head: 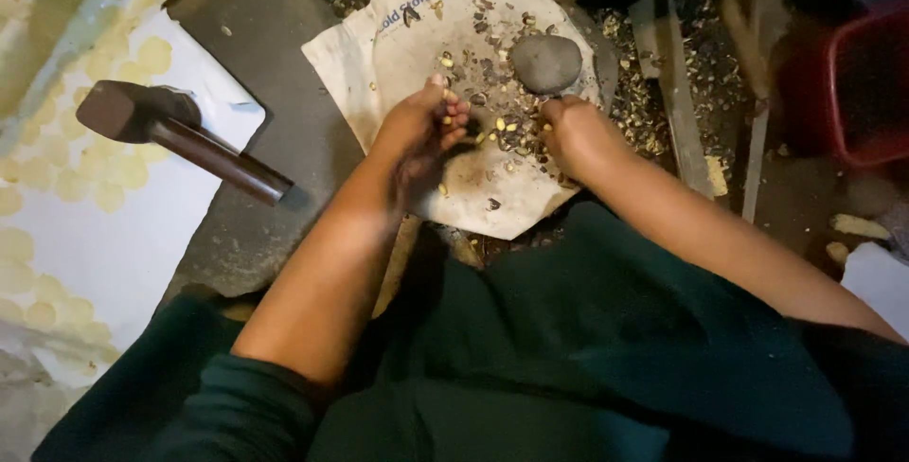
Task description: The person uses a hammer to crush yellow seeds on a white sheet, then transfers the crushed material to a sack. They use a stone pestle to grind the seeds further and separate the kernels from the husks by hand.
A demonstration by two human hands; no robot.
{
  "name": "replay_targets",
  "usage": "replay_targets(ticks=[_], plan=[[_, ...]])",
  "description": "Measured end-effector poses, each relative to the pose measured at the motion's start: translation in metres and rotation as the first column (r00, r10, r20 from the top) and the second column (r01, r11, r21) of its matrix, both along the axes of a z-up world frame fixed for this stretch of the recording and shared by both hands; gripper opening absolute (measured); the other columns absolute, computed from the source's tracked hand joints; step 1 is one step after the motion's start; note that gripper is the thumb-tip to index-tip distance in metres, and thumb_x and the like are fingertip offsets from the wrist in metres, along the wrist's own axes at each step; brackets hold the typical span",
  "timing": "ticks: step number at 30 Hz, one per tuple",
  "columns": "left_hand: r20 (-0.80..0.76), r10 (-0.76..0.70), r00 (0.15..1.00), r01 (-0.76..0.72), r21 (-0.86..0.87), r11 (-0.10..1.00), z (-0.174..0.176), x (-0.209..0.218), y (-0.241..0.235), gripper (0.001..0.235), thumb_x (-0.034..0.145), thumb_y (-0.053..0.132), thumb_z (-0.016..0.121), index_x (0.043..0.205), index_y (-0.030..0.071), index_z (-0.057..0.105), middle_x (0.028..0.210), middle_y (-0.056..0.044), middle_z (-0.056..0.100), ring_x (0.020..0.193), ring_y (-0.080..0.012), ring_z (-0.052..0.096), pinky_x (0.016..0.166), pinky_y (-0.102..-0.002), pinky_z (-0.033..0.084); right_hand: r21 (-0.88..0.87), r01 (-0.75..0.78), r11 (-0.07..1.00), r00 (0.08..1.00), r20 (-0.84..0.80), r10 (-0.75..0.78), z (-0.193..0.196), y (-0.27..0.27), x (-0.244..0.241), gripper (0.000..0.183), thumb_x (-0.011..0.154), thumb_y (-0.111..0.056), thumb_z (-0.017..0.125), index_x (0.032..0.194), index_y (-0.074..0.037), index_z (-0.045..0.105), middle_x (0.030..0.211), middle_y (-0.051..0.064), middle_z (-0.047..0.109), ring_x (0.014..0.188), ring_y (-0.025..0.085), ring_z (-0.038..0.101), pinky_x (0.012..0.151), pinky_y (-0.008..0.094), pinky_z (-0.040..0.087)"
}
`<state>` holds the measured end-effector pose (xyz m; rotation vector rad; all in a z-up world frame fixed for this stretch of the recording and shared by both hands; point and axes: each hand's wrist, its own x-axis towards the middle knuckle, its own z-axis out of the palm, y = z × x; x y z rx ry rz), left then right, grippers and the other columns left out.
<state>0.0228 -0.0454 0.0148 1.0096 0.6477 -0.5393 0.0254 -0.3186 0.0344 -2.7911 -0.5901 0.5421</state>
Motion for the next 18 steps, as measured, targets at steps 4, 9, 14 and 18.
replay_targets(ticks=[4, 9, 14, 18], plan=[[0.113, -0.027, 0.993, 0.044, -0.151, 0.988, -0.028, -0.010, -0.007, 0.019, 0.103, 0.019, 0.064, 0.116, 0.005, 0.064, 0.089, -0.009, 0.069, 0.072, -0.0158, 0.071, 0.058, -0.026, 0.063, 0.132, 0.198, 0.971, 0.971, -0.160, -0.176, 0.027, 0.003, 0.005, 0.025, 0.085, -0.026, 0.074, 0.105, -0.011, 0.075, 0.092, 0.020, 0.074, 0.097, 0.045, 0.071, 0.081, 0.055, 0.057], [0.250, -0.078, 0.965, 0.047, 0.125, 0.991, 0.009, -0.021, -0.021, 0.029, 0.094, 0.010, 0.075, 0.118, -0.006, 0.070, 0.092, -0.019, 0.071, 0.075, -0.0205, 0.074, 0.065, -0.031, 0.068, 0.149, 0.190, 0.970, 0.972, -0.168, -0.164, 0.028, 0.011, 0.000, 0.017, 0.086, -0.028, 0.074, 0.102, -0.020, 0.076, 0.095, 0.014, 0.076, 0.098, 0.040, 0.073, 0.084, 0.051, 0.058], [0.084, 0.019, 0.996, -0.026, 0.082, 0.996, 0.008, -0.009, -0.013, 0.035, 0.099, 0.030, 0.068, 0.112, -0.002, 0.068, 0.087, -0.014, 0.071, 0.071, -0.0185, 0.074, 0.062, -0.030, 0.069, 0.174, 0.158, 0.972, 0.981, -0.143, -0.133, 0.037, 0.031, 0.005, 0.022, 0.089, -0.022, 0.073, 0.110, -0.022, 0.079, 0.095, 0.017, 0.076, 0.099, 0.042, 0.072, 0.084, 0.053, 0.058], [0.261, -0.082, 0.962, -0.074, 0.534, 0.842, -0.016, -0.005, -0.007, 0.023, 0.094, 0.029, 0.074, 0.110, 0.013, 0.077, 0.086, -0.008, 0.076, 0.079, -0.0186, 0.075, 0.069, -0.032, 0.064, 0.226, -0.081, 0.971, 0.996, -0.024, 0.089, 0.058, 0.055, -0.001, 0.030, 0.092, -0.018, 0.069, 0.122, -0.015, 0.070, 0.107, 0.019, 0.071, 0.098, 0.043, 0.072, 0.083, 0.055, 0.058]])
